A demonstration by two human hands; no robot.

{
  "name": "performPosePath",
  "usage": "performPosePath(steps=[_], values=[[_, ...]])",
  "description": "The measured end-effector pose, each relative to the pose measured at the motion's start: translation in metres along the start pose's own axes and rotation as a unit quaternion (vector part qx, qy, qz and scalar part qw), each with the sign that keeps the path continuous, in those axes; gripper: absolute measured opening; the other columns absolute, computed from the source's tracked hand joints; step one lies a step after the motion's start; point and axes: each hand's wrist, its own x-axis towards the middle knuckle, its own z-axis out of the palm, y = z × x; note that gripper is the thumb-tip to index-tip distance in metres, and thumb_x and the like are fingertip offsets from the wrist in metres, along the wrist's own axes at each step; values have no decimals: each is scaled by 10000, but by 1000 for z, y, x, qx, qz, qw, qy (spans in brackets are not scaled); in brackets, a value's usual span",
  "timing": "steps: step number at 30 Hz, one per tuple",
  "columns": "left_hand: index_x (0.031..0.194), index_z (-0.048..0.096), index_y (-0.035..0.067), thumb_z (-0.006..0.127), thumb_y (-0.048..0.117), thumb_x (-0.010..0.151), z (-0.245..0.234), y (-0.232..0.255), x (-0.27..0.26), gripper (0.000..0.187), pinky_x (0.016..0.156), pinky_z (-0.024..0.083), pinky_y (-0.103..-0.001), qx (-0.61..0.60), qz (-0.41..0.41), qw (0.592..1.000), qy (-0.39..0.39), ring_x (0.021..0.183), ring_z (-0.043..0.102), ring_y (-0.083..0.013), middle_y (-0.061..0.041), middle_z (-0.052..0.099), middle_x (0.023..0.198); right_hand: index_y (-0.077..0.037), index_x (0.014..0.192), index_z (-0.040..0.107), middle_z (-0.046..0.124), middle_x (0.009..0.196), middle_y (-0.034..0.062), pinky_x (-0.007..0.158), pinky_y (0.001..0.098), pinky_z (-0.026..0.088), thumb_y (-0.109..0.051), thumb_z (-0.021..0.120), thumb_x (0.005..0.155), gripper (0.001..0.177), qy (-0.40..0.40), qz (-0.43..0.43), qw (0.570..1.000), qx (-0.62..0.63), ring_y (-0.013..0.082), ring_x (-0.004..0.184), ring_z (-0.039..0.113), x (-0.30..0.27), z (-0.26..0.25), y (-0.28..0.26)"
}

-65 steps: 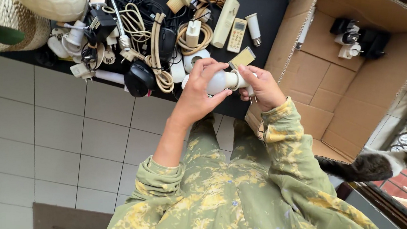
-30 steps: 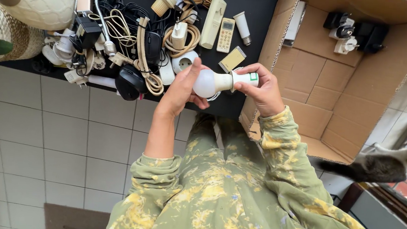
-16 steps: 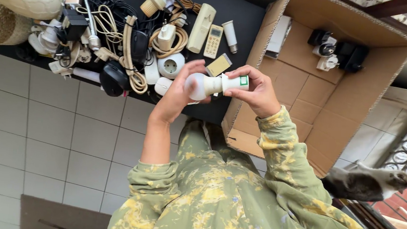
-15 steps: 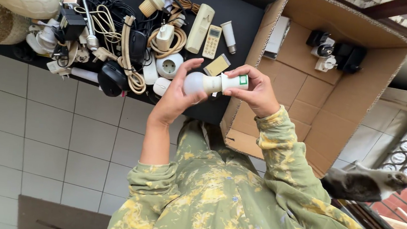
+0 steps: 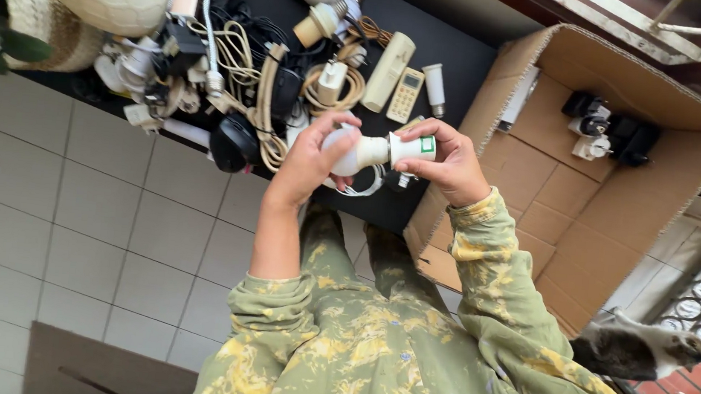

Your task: The person packs various small electronic items and accessories into a cardboard box. They place a hard drive, power adapters, a remote control, a computer mouse, and several cables into the box one by one.

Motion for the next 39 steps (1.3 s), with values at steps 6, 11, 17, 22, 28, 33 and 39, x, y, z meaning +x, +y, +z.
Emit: performPosePath(steps=[6,11,17,22,28,33,39], values=[[1378,559,-1,616,500,1043,-69,30,8,606,805,528,-371,143,185,970,-67,1012,618,-317,-254,585,1211,-46,1102,670,649,1192,59,1007,314,578,56,832,830,332,14,-21,1000,0,152,1188,655,44,48,-2],[1360,555,27,810,364,959,-127,54,8,583,743,517,-366,64,129,987,-77,905,633,-239,-163,635,1081,-44,1118,656,664,1221,62,1030,310,565,67,823,839,344,20,-53,998,-16,153,1174,653,81,83,-1],[1261,588,25,790,231,910,-194,76,49,454,825,542,-343,-47,30,995,85,976,625,-185,-102,647,1119,-46,1192,638,669,1232,51,1002,298,554,31,804,876,366,80,-31,996,5,139,1130,653,106,104,0],[1269,562,53,897,76,766,-239,103,139,605,968,543,-404,345,249,886,184,1113,631,-301,-154,598,1228,-70,1356,565,668,1212,66,974,284,539,-84,758,944,455,120,1,988,95,147,1107,657,149,133,13],[1179,658,117,811,-53,639,-274,89,236,587,951,524,-437,534,297,774,167,1124,577,-369,-151,554,1257,-50,1341,548,675,1187,93,916,350,571,-151,734,942,452,176,54,949,258,192,1036,684,250,150,55],[1151,702,155,714,-89,791,-300,83,293,435,950,504,-447,640,352,648,216,1150,557,-341,-46,589,1283,-65,1370,548,681,1156,92,861,348,558,-138,730,942,472,202,99,958,176,186,988,673,271,144,77],[1214,668,130,669,-96,797,-318,73,333,474,920,514,-456,655,211,691,222,1219,533,-389,-89,554,1379,-88,1360,545,697,1166,86,899,342,579,-155,730,926,476,208,137,955,162,172,1003,684,265,153,72]])
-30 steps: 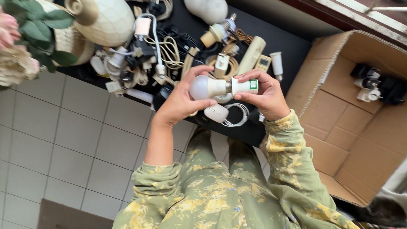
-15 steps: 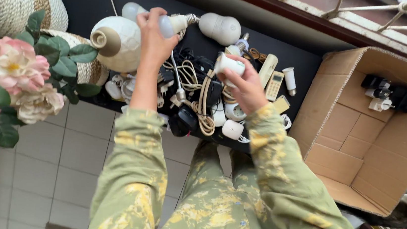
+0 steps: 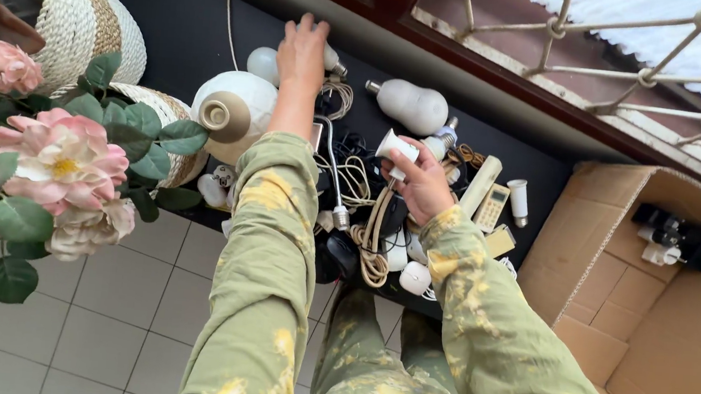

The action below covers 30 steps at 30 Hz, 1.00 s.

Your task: The person packs various small electronic items and accessories into a cardboard box. They place a hard drive, power adapters, a remote control, a computer mouse, and several cables into the box one by one.

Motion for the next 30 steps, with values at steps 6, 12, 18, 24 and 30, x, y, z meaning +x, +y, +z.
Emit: performPosePath(steps=[6,12,18,24,30], values=[[1228,657,142,715,-17,761,25,-18,6,497,1047,383,-621,93,-28,994,-48,1403,367,-395,-114,471,1477,-92,1351,550,696,1154,78,888,339,561,-182,737,927,472,-10,6,1000,-29,170,1005,679,1,-1,-11],[1293,654,219,710,4,807,5,-13,10,535,1166,105,-714,132,-2,985,-111,1492,274,-398,-151,414,1564,-90,1340,555,693,1157,71,906,341,568,-187,742,923,467,-15,5,1000,-26,166,1012,680,-1,1,-14],[1288,588,87,773,170,735,-38,19,10,589,1155,11,-688,64,-33,987,-142,1476,230,-399,-234,369,1524,-80,1338,550,685,1158,66,909,345,575,-174,735,930,457,-25,-15,1000,-6,160,1013,678,-8,4,-22],[1390,587,113,706,93,948,-65,69,-38,459,1257,430,-468,-318,-7,948,24,1412,518,-306,-144,582,1458,-63,1301,576,673,1122,66,840,317,552,-292,671,1039,361,-110,-18,987,119,149,968,648,-25,-23,-30],[1378,548,47,845,96,786,-132,188,-167,665,994,559,-344,-594,59,769,-229,1233,613,-202,-94,597,1375,-45,1326,600,675,1208,52,908,297,538,-398,572,1068,438,-117,-42,984,131,140,1059,645,-77,-71,-36]])
